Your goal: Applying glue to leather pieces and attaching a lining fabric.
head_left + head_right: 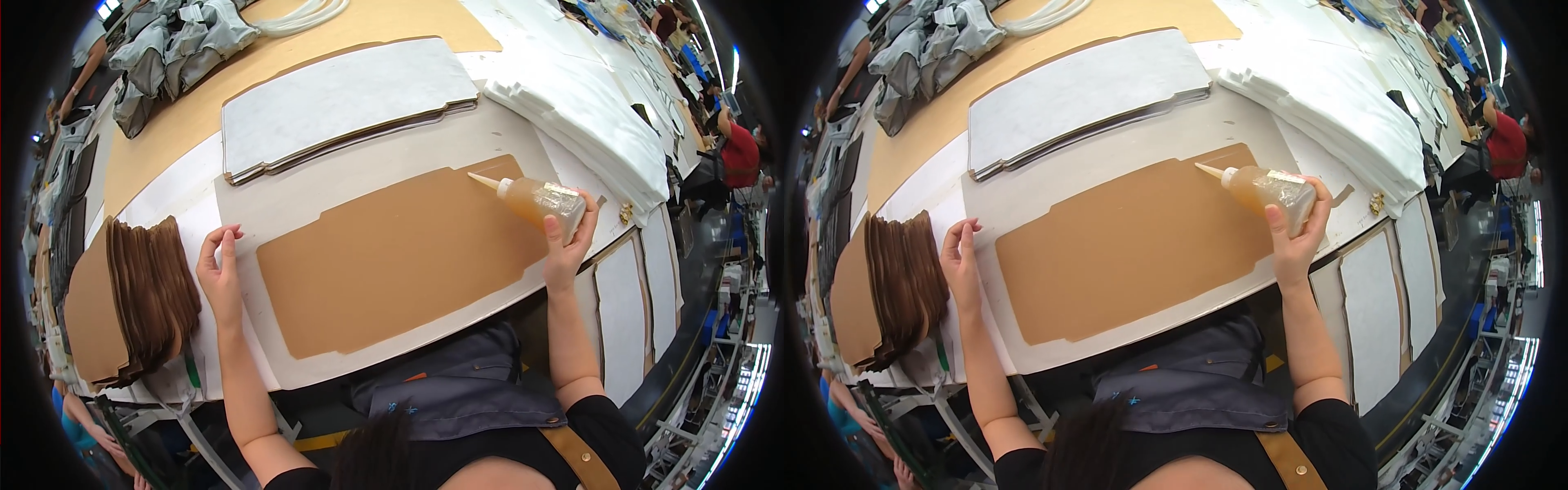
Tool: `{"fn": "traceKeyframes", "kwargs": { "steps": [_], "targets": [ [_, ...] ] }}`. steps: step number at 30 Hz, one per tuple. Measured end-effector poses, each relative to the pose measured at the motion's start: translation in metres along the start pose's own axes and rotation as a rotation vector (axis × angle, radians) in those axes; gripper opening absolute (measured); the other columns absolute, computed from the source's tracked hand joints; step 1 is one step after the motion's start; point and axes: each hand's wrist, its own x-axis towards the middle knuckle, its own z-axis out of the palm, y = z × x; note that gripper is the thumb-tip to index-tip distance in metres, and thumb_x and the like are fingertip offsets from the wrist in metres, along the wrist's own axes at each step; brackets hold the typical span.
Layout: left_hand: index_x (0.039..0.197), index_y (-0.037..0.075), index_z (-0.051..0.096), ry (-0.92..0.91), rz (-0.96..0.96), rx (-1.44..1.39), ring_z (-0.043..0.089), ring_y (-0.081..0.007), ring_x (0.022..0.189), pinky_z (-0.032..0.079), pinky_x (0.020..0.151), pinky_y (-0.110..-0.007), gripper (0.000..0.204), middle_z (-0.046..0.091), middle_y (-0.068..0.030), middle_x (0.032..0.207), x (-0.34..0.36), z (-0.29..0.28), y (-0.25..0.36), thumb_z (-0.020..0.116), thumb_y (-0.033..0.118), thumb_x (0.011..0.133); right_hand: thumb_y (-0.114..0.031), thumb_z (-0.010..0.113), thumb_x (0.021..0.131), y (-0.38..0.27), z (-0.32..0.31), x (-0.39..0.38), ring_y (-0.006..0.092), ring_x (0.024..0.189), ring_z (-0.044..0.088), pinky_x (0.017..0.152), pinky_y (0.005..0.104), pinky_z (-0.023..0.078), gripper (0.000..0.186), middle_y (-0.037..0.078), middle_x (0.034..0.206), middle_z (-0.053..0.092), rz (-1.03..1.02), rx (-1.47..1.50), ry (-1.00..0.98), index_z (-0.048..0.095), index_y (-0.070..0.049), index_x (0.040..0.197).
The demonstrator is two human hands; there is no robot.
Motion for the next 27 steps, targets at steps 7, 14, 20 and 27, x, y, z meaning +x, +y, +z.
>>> {"fn": "traceKeyframes", "kwargs": {
  "steps": [7,14,20,27],
  "targets": [
    [0.104,-0.002,0.069,-0.002,0.009,0.006,0.063,-0.0124,0.096,0.045,0.095,-0.028,0.021,0.070,-0.0050,0.098,-0.001,-0.001,0.002,0.059,0.016,0.103,-0.021,0.075,0.093,-0.012,0.026,-0.010,0.0203,0.121,0.053,0.105,0.0345,0.043,0.056,0.014,0.129,0.056,-0.029,0.072,-0.104,0.041,-0.004,0.135],
    [0.104,-0.001,0.069,0.021,0.007,-0.012,0.063,-0.0124,0.097,0.045,0.095,-0.028,0.020,0.071,-0.0055,0.099,0.000,-0.001,0.003,0.060,0.016,0.102,-0.019,0.076,0.092,-0.021,0.054,-0.019,0.0255,0.123,0.057,0.106,0.0375,0.045,0.058,0.016,0.130,0.055,-0.089,0.103,-0.209,0.040,-0.003,0.135],
    [0.103,-0.001,0.070,0.048,0.035,-0.030,0.063,-0.0125,0.097,0.046,0.094,-0.028,0.018,0.071,-0.0054,0.100,0.000,-0.005,0.001,0.061,0.015,0.102,-0.017,0.078,0.089,-0.032,0.082,-0.028,0.0305,0.123,0.059,0.105,0.0409,0.047,0.060,0.017,0.129,0.054,-0.138,0.191,-0.297,0.041,-0.003,0.134],
    [0.102,0.000,0.071,0.084,0.063,-0.007,0.064,-0.0132,0.096,0.047,0.092,-0.028,0.018,0.071,-0.0060,0.100,0.001,-0.009,0.001,0.062,0.015,0.101,-0.017,0.081,0.087,-0.043,0.111,-0.036,0.0313,0.121,0.060,0.103,0.0417,0.048,0.062,0.017,0.126,0.055,-0.236,0.203,-0.403,0.041,-0.004,0.133]
  ]
}}
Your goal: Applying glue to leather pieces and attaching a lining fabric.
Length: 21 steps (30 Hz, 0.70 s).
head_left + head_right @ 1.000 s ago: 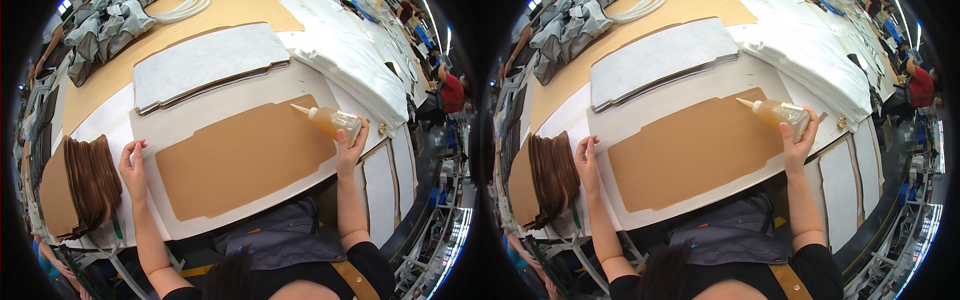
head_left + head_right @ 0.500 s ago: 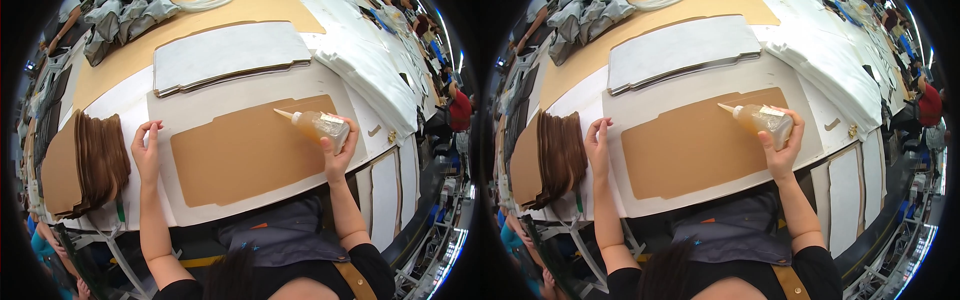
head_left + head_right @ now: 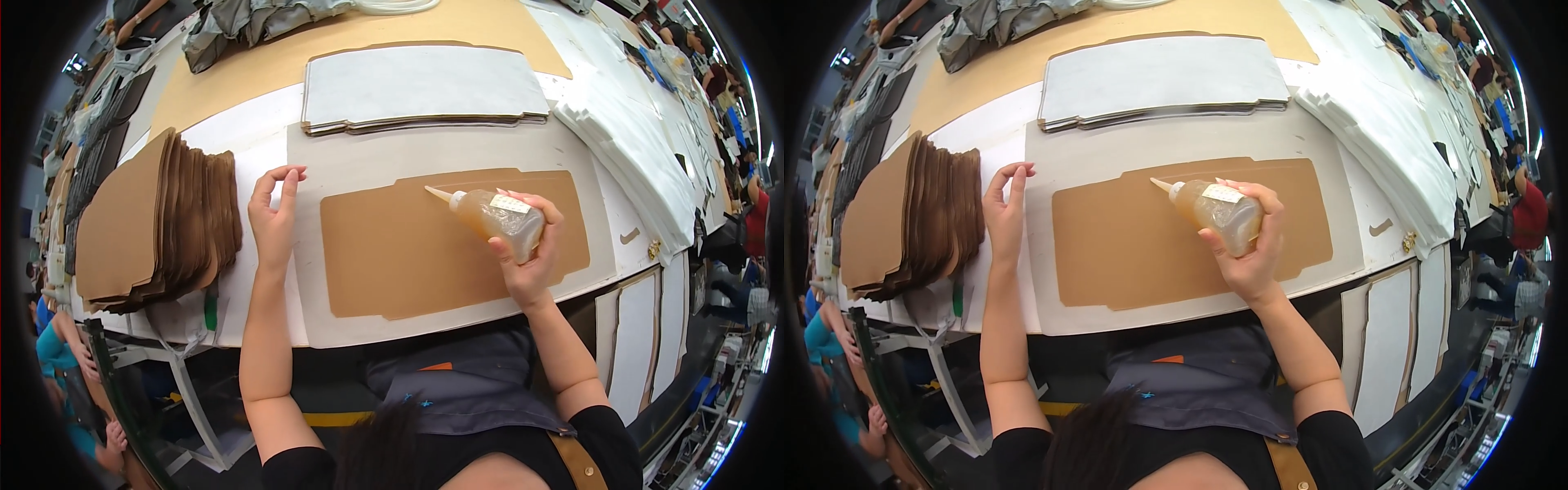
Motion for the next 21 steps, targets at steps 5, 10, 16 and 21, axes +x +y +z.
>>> {"fn": "traceKeyframes", "kwargs": {
  "steps": [5,10,16,21],
  "targets": [
    [0.101,0.000,0.071,0.030,0.020,-0.022,0.065,-0.0147,0.095,0.048,0.090,-0.029,0.017,0.072,-0.0066,0.099,0.001,-0.001,-0.001,0.063,0.015,0.100,-0.019,0.082,0.086,-0.003,0.022,0.004,0.0318,0.119,0.061,0.102,0.0420,0.050,0.064,0.017,0.124,0.055,-0.040,0.002,-0.036,0.042,-0.004,0.132],
    [0.099,0.000,0.071,0.033,0.070,-0.003,0.066,-0.0170,0.093,0.048,0.088,-0.031,0.017,0.072,-0.0077,0.097,0.002,-0.002,0.001,0.063,0.015,0.099,-0.020,0.083,0.085,-0.004,0.041,0.006,0.0314,0.117,0.061,0.101,0.0415,0.050,0.063,0.018,0.123,0.056,-0.065,0.030,-0.071,0.044,-0.003,0.131],
    [0.094,0.003,0.074,0.079,0.124,0.002,0.065,-0.0188,0.091,0.047,0.087,-0.033,0.015,0.072,-0.0058,0.091,0.003,-0.004,0.005,0.064,0.014,0.097,-0.018,0.084,0.084,-0.006,0.063,0.011,0.0313,0.117,0.061,0.100,0.0407,0.050,0.064,0.018,0.123,0.056,-0.108,0.047,-0.133,0.044,-0.003,0.131],
    [0.093,0.006,0.074,0.104,0.148,0.055,0.063,-0.0204,0.092,0.044,0.090,-0.036,0.015,0.072,-0.0033,0.087,0.004,-0.005,0.001,0.064,0.016,0.097,-0.016,0.085,0.083,-0.010,0.082,0.016,0.0310,0.118,0.060,0.100,0.0404,0.050,0.066,0.018,0.124,0.055,-0.106,0.082,-0.191,0.044,-0.004,0.132]
  ]
}}
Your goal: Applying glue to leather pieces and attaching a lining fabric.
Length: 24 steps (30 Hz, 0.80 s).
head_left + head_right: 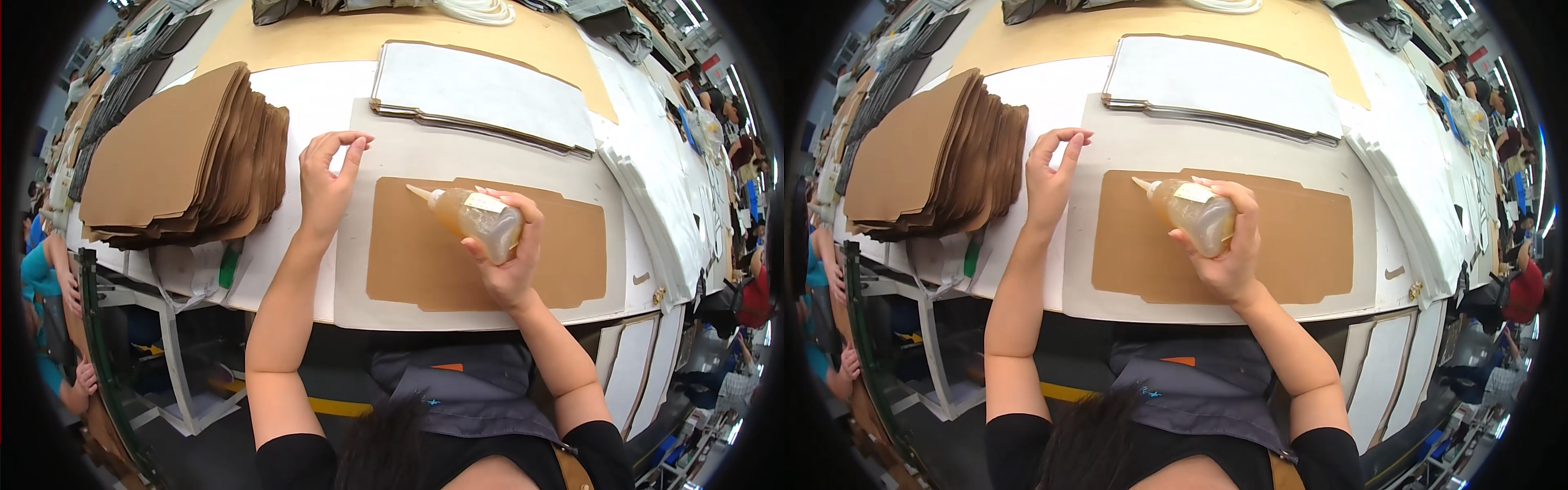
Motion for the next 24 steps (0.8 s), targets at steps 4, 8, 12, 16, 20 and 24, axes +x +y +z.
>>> {"fn": "traceKeyframes", "kwargs": {
  "steps": [4,8,12,16,20,24],
  "targets": [
    [0.092,0.008,0.074,-0.010,0.010,0.026,0.061,-0.0209,0.091,0.042,0.091,-0.036,0.015,0.071,-0.0017,0.085,0.001,0.001,0.000,0.065,0.018,0.097,-0.017,0.086,0.081,0.003,0.010,0.008,0.0309,0.119,0.059,0.099,0.0398,0.050,0.069,0.018,0.125,0.055,-0.015,0.008,-0.062,0.043,-0.004,0.134],
    [0.092,0.008,0.074,-0.004,0.023,0.058,0.060,-0.0209,0.092,0.041,0.092,-0.037,0.015,0.071,-0.0014,0.085,0.000,-0.002,-0.002,0.065,0.019,0.097,-0.017,0.087,0.081,0.003,0.022,0.016,0.0302,0.119,0.059,0.099,0.0392,0.049,0.070,0.017,0.125,0.054,-0.008,0.024,-0.104,0.043,-0.005,0.134],
    [0.099,0.003,0.074,-0.045,0.047,0.107,0.063,-0.0185,0.098,0.046,0.091,-0.033,0.017,0.073,-0.0065,0.094,0.003,-0.007,0.000,0.063,0.015,0.099,-0.022,0.084,0.085,0.004,0.022,0.022,0.0246,0.116,0.059,0.099,0.0370,0.049,0.067,0.012,0.123,0.054,0.147,0.141,-0.060,0.043,-0.007,0.135],
    [0.092,0.009,0.074,0.018,0.048,0.066,0.060,-0.0216,0.094,0.041,0.093,-0.038,0.015,0.071,-0.0013,0.086,0.002,-0.006,0.000,0.065,0.020,0.097,-0.024,0.079,0.090,-0.001,0.004,0.044,0.0175,0.110,0.058,0.095,0.0330,0.051,0.061,0.006,0.120,0.054,0.392,0.215,-0.085,0.043,-0.009,0.136],
    [0.091,0.008,0.074,0.031,0.058,0.088,0.060,-0.0221,0.093,0.042,0.092,-0.038,0.015,0.071,-0.0015,0.086,0.003,-0.006,0.001,0.065,0.019,0.097,-0.029,0.079,0.090,0.008,-0.006,0.055,0.0153,0.107,0.058,0.090,0.0299,0.051,0.060,0.005,0.119,0.054,0.434,0.170,-0.151,0.045,-0.010,0.135],
    [0.091,0.008,0.074,0.027,0.073,0.071,0.061,-0.0220,0.092,0.042,0.091,-0.038,0.014,0.071,-0.0017,0.086,0.004,-0.005,-0.003,0.066,0.018,0.096,-0.031,0.079,0.089,0.013,-0.003,0.057,0.0151,0.107,0.057,0.090,0.0297,0.050,0.060,0.005,0.118,0.054,0.411,0.180,-0.148,0.046,-0.011,0.135]
  ]
}}
